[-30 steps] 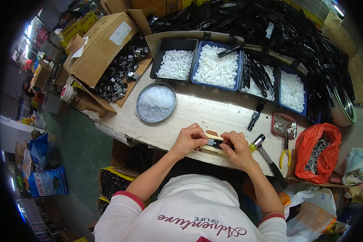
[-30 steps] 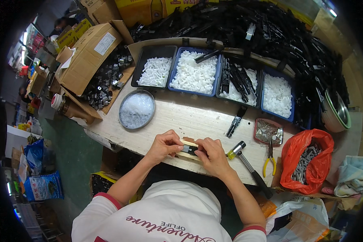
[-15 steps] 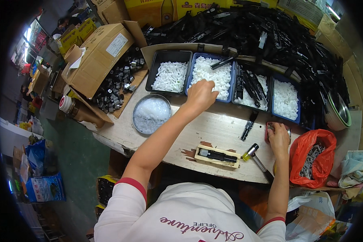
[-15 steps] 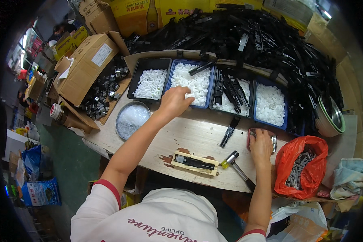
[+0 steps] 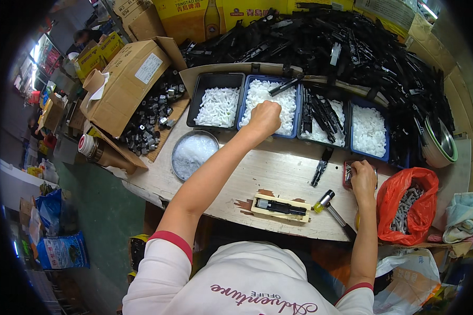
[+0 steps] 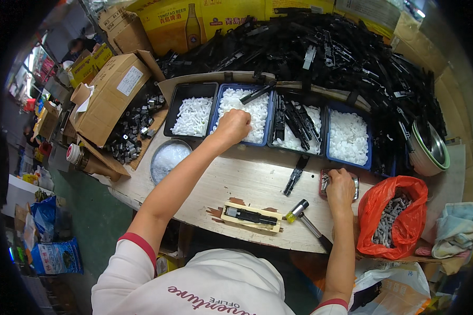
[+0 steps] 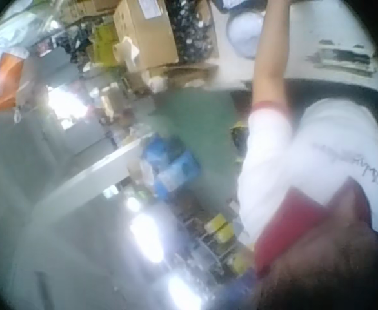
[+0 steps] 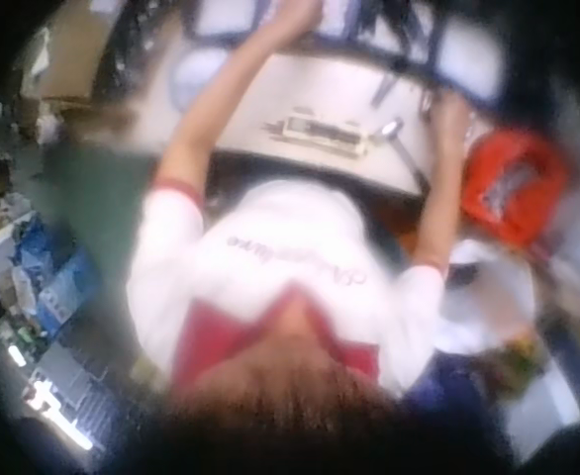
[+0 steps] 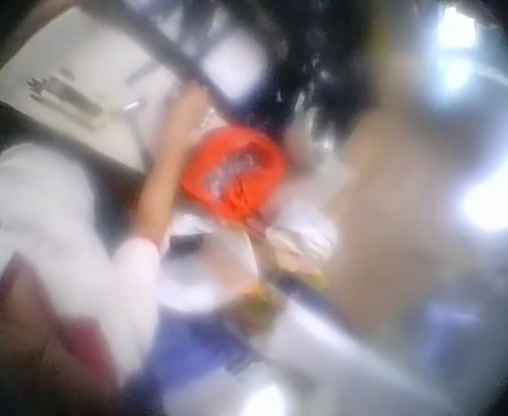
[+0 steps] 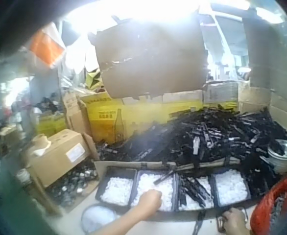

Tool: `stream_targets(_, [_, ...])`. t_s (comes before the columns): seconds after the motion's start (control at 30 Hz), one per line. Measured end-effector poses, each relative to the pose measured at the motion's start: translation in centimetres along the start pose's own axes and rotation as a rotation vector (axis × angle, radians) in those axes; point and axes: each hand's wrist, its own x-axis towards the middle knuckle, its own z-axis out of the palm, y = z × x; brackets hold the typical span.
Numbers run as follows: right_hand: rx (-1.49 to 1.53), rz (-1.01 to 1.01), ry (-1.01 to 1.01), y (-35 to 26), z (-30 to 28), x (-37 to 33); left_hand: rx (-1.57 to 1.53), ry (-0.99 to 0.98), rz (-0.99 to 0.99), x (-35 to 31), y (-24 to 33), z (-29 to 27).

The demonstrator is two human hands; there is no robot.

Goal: The person assembles small metal lock components at a cluttered workbench. They place a metal pin into a lock body held in a wooden jig, then use a hammer to tap the pin into place. The person repeats this process for multiple lock units, retrieving parts from trays and a red bag.

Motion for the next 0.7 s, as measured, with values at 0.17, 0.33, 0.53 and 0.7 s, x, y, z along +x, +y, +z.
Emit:
stream_targets(0.17, [0.110,0.008,0.046,0.5,-0.2,-0.2,-0.045,0.039,0.020,0.3,0.0,-0.4])
stream_targets(0.33, [0.345,0.105,0.058,1.6,-0.1,-0.5,-0.925,-0.116,-0.336,-1.1,-0.1,-4.7])
stream_targets(0.53, [0.623,0.075,0.085,-1.0,-1.1,-0.8,-1.520,-0.107,-0.380,-6.1,-0.3,-4.8])
stream_targets(0.7, [0.799,-0.175,-0.113,-8.6,-4.2,-2.6,-1.754,-0.243,-0.330,-12.6,2.9,-3.1])
